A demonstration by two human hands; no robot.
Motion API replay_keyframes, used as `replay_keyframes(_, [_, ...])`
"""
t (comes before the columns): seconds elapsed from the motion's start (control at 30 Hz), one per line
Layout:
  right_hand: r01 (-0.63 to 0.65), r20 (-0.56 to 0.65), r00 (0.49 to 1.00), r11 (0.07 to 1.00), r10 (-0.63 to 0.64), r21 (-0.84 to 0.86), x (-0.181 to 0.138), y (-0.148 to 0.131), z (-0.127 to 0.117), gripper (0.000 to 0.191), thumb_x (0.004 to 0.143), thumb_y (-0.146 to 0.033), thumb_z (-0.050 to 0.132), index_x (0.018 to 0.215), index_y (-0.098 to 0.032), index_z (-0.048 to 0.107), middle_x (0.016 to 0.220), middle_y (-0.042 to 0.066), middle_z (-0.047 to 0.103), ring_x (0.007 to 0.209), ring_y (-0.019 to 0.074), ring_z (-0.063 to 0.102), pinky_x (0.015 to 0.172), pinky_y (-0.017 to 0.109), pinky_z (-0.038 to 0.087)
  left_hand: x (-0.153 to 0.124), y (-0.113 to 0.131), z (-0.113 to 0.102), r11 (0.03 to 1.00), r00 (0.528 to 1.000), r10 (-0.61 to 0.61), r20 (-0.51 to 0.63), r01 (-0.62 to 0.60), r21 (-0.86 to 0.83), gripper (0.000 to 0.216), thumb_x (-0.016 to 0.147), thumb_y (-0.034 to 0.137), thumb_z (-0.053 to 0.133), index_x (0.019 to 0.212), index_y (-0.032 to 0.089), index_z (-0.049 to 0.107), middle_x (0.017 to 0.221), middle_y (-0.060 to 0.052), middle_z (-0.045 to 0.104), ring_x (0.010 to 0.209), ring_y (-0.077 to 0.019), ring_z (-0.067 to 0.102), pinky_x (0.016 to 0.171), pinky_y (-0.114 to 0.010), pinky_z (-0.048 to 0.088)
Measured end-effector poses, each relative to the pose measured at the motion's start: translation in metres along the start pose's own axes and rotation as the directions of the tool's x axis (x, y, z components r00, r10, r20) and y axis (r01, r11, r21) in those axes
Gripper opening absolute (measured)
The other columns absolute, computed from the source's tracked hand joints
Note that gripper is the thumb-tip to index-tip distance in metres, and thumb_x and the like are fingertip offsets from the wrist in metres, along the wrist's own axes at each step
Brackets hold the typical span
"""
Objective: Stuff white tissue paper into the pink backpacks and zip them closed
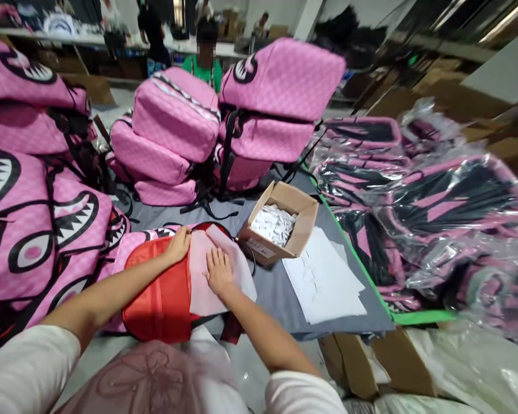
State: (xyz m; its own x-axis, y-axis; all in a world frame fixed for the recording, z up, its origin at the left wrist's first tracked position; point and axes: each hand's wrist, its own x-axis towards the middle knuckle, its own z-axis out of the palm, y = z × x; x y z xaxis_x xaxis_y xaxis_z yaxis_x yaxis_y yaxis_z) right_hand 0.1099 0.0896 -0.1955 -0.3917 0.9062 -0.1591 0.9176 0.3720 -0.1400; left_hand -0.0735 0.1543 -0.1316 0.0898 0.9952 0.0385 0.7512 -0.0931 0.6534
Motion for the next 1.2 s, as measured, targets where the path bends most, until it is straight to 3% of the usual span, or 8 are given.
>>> replay_keyframes(0.17, [0.010,0.091,0.996,0.997,-0.003,-0.080,0.015,0.018,-0.007,0.073,0.098,-0.044,0.046,0.156,-0.008,0.021,0.163,0.019,0.006,0.150,0.0336,0.007,0.122,0.050,0.011,-0.011,-0.001,-0.003,0.975,0.953,0.134,0.273,-0.177,0.137,0.013,0.084,0.015,0.052,0.087,0.017,0.064,0.099,-0.014,0.064,0.103,-0.0288,0.057,0.104,-0.043,0.034])
replay_keyframes(0.4, [-0.019,0.082,0.996,0.998,0.024,-0.065,0.020,0.024,-0.003,0.070,0.098,-0.042,0.045,0.156,-0.010,0.021,0.163,0.017,0.002,0.151,0.0346,0.004,0.122,0.050,0.005,-0.004,-0.002,0.018,0.903,0.764,0.190,0.617,-0.382,0.195,0.010,0.069,0.009,0.067,0.064,0.018,0.065,0.084,-0.014,0.066,0.095,-0.0298,0.060,0.096,-0.042,0.039])
replay_keyframes(0.53, [-0.013,0.150,0.988,0.999,0.019,-0.044,0.023,0.028,0.001,0.072,0.097,-0.039,0.047,0.157,-0.010,0.020,0.163,0.017,0.002,0.151,0.0335,0.003,0.123,0.048,0.002,0.002,-0.007,0.043,0.889,0.682,0.151,0.715,-0.410,0.204,0.015,0.064,0.004,0.071,0.066,0.018,0.067,0.092,-0.014,0.066,0.094,-0.0283,0.061,0.086,-0.036,0.044])
replay_keyframes(0.67, [0.016,0.190,0.982,0.998,-0.005,-0.054,0.021,0.031,0.003,0.073,0.094,-0.032,0.050,0.155,-0.002,0.021,0.162,0.019,0.008,0.151,0.0288,-0.006,0.122,0.043,-0.010,-0.001,-0.010,0.055,0.886,0.653,0.137,0.745,-0.417,0.203,0.018,0.071,0.006,0.069,0.082,0.019,0.071,0.110,-0.014,0.064,0.102,-0.0280,0.060,0.088,-0.037,0.045])
replay_keyframes(0.77, [0.019,0.181,0.984,0.998,-0.007,-0.064,0.016,0.030,0.003,0.073,0.093,-0.031,0.051,0.154,-0.002,0.022,0.162,0.019,0.009,0.151,0.0285,-0.006,0.121,0.044,-0.012,-0.006,-0.006,0.054,0.891,0.667,0.141,0.732,-0.408,0.200,0.017,0.075,0.005,0.068,0.087,0.017,0.070,0.110,-0.015,0.064,0.102,-0.0278,0.061,0.091,-0.040,0.046])
replay_keyframes(0.87, [0.026,0.155,0.988,0.997,-0.015,-0.068,0.012,0.029,0.005,0.071,0.092,-0.029,0.052,0.153,-0.002,0.027,0.161,0.020,0.014,0.151,0.0291,-0.001,0.122,0.045,-0.008,-0.008,0.005,0.049,0.900,0.715,0.152,0.682,-0.386,0.204,0.007,0.087,0.018,0.066,0.093,0.015,0.068,0.101,-0.010,0.066,0.094,-0.0211,0.063,0.089,-0.040,0.051])
replay_keyframes(1.03, [0.069,0.095,0.994,0.995,-0.062,-0.074,0.014,0.034,0.012,0.069,0.088,-0.025,0.056,0.151,-0.007,0.035,0.159,0.016,0.023,0.151,0.0265,0.003,0.123,0.046,-0.001,0.010,0.019,0.034,0.922,0.859,0.230,0.458,-0.342,0.179,0.028,0.096,0.038,0.057,0.117,0.020,0.062,0.122,-0.010,0.061,0.102,-0.0186,0.062,0.088,-0.037,0.055])
replay_keyframes(1.2, [0.050,0.038,0.998,0.993,-0.046,-0.109,0.009,0.034,0.017,0.072,0.086,-0.027,0.062,0.151,-0.009,0.036,0.160,0.016,0.018,0.151,0.0280,0.004,0.124,0.048,0.002,0.039,0.024,0.010,0.935,0.927,0.275,0.256,-0.320,0.154,0.027,0.096,0.038,0.056,0.118,0.022,0.062,0.125,-0.009,0.060,0.105,-0.0195,0.061,0.090,-0.038,0.055])
